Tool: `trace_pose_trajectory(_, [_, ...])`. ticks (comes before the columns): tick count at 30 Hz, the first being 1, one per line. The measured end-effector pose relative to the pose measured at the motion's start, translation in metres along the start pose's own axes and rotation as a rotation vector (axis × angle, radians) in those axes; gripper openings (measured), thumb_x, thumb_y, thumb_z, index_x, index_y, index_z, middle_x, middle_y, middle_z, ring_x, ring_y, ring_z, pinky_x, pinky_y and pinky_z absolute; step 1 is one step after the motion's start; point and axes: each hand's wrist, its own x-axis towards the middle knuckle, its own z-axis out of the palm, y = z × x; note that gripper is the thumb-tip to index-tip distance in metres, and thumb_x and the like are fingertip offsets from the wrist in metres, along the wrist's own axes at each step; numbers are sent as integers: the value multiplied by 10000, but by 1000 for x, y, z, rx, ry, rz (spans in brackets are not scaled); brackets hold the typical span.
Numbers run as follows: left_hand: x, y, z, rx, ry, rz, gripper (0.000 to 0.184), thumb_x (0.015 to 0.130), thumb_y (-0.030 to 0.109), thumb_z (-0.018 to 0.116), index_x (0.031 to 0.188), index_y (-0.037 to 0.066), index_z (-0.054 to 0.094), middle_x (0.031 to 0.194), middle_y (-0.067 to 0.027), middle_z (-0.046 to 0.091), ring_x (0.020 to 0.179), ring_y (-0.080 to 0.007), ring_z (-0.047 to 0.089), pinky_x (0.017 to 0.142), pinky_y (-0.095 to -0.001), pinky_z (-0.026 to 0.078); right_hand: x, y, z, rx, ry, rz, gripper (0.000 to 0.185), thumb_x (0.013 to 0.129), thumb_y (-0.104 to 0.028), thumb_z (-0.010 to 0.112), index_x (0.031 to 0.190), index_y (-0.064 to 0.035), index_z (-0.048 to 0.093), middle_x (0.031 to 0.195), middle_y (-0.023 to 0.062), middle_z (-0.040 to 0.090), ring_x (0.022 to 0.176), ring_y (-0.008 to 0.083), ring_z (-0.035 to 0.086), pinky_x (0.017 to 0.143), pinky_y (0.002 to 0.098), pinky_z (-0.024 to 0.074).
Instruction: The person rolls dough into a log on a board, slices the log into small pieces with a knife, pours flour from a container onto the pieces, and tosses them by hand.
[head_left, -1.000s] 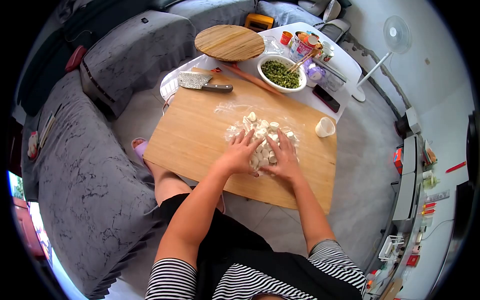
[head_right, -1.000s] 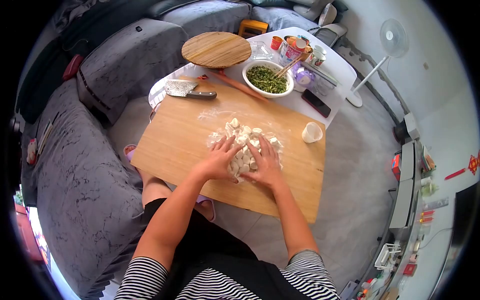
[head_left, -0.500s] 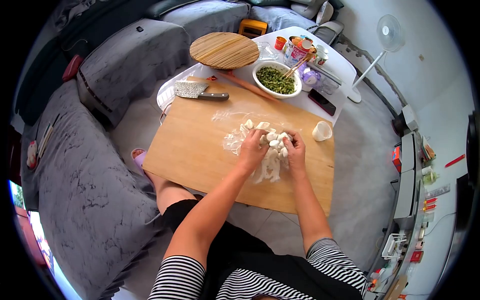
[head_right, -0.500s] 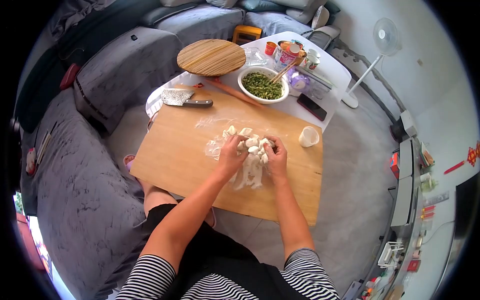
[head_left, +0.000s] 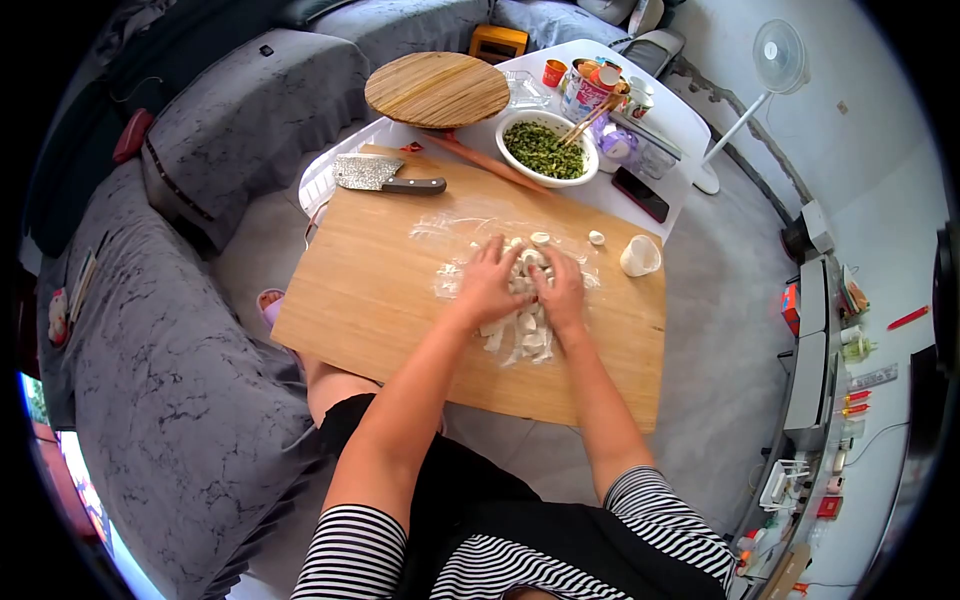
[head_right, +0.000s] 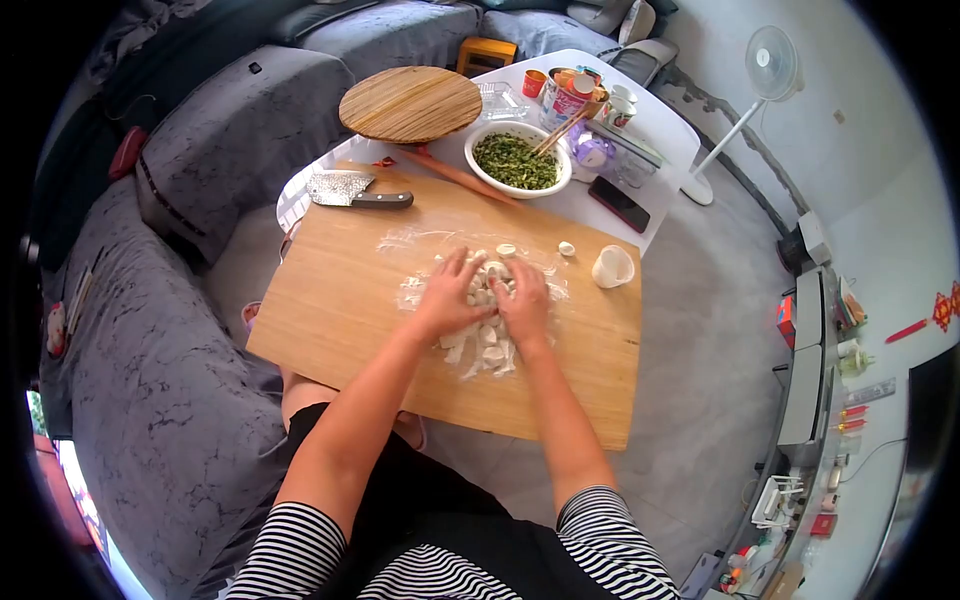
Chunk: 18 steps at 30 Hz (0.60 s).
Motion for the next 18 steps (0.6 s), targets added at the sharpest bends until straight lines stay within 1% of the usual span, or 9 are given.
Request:
trace_pose_trajectory(2, [-1, 4, 5, -147, -56, 129, 784, 685, 236, 837, 1385, 137, 498, 1449, -227, 405, 1330, -422, 385, 1100, -487, 362, -2, -8, 10, 169, 13, 85, 325, 855, -193, 704, 1139, -45, 650, 1124, 144, 658, 1072, 298, 600, 940, 389, 469])
trace_pose_trajectory(4, [-4, 12, -3, -212, -52, 89, 775, 672, 184, 839, 1371, 129, 508, 1414, -207, 440, 1300, -400, 426, 1068, -466, 400, 1, -12, 10, 340, 26, 170, 280, 857, -130, 704, 1119, -42, 660, 1080, 123, 675, 1004, 255, 636, 887, 351, 500])
trace_pose_trajectory(7, [-4, 17, -6, -386, -14, 0, 718, 658, 98, 830, 1317, 109, 545, 1312, -167, 517, 1222, -359, 506, 999, -425, 461, 13, -15, -1, 1052, -32, 408, 132, 915, 4, 617, 1039, -2, 663, 971, 27, 680, 878, 74, 615, 802, 223, 494])
trace_pose_trajectory(8, [-4, 19, -6, -494, 21, -47, 670, 656, 65, 821, 1277, 98, 571, 1245, -147, 559, 1174, -341, 546, 963, -406, 483, 14, -16, -2, 1045, -28, 373, 109, 917, 15, 607, 1012, 7, 659, 957, 31, 682, 875, 79, 618, 793, 220, 494])
trace_pose_trajectory(12, [-3, 30, -20, -423, 74, -22, 516, 675, 48, 802, 1158, 63, 620, 1106, -138, 614, 1059, -337, 600, 879, -398, 507, 17, -38, -25, 967, -17, 348, 97, 929, 13, 593, 1003, 3, 655, 954, 26, 677, 869, 65, 608, 785, 212, 489])
trace_pose_trajectory(14, [-5, 34, -25, -390, 76, -22, 362, 707, 44, 776, 1046, 42, 648, 1029, -141, 636, 1007, -350, 607, 843, -411, 504, 18, -34, -35, 896, -53, 346, 107, 907, 13, 601, 993, -10, 660, 948, 50, 686, 875, 124, 628, 806, 255, 498])
trace_pose_trajectory(15, [-6, 32, -25, -388, 76, -19, 362, 707, 44, 776, 1046, 42, 648, 1029, -141, 636, 1007, -350, 607, 843, -411, 504, 19, -29, -37, 897, -51, 345, 107, 907, 13, 601, 993, -10, 660, 948, 50, 686, 875, 124, 628, 806, 255, 498])
trace_pose_trajectory(17, [-9, 23, -21, -335, 111, -85, 264, 739, 49, 748, 985, 30, 654, 1001, -142, 639, 986, -350, 614, 823, -415, 504, 25, -11, -36, 276, 68, -105, 117, 863, -13, 628, 969, -33, 672, 1000, 93, 682, 944, 230, 630, 865, 332, 494])
trace_pose_trajectory(18, [-9, 19, -20, -336, 117, -84, 264, 739, 49, 748, 985, 30, 654, 1001, -142, 639, 986, -350, 614, 823, -415, 504, 28, 1, -35, 162, 61, -119, 166, 820, -72, 663, 982, -69, 699, 1127, 128, 645, 1066, 323, 575, 952, 410, 454])
